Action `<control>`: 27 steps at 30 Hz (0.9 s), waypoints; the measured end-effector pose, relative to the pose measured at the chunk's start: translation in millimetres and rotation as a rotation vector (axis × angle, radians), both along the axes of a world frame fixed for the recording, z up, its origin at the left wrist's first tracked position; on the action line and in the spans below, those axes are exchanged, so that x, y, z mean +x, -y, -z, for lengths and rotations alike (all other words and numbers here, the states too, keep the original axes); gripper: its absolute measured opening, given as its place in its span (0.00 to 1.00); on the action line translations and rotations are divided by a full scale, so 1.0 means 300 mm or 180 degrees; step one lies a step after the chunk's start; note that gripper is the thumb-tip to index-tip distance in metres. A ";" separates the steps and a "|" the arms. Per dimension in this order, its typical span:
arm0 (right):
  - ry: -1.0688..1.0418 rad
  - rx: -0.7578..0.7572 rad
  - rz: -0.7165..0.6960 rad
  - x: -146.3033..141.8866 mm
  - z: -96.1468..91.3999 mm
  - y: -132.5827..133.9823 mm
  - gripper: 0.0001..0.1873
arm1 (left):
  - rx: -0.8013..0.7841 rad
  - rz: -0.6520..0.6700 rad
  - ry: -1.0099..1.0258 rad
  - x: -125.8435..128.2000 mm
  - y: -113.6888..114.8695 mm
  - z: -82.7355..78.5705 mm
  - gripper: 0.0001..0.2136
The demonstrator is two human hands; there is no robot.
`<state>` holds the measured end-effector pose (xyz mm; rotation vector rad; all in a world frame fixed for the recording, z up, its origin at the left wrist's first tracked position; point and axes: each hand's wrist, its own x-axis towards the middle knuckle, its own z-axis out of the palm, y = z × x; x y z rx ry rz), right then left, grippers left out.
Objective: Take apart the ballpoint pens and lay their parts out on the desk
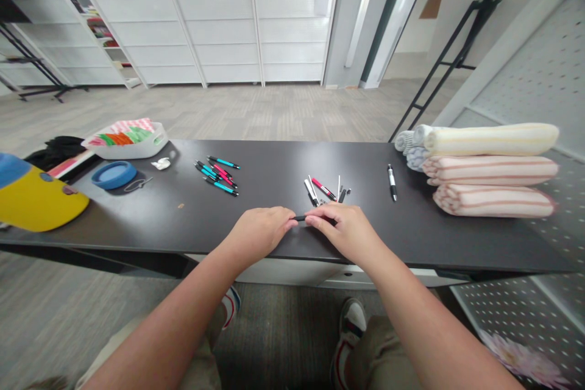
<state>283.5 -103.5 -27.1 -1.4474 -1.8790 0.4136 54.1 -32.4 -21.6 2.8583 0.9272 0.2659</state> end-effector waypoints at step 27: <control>0.1281 0.0129 0.0848 0.380 0.043 -0.034 0.11 | 0.0059 -0.0028 0.0027 0.007 0.004 -0.005 0.16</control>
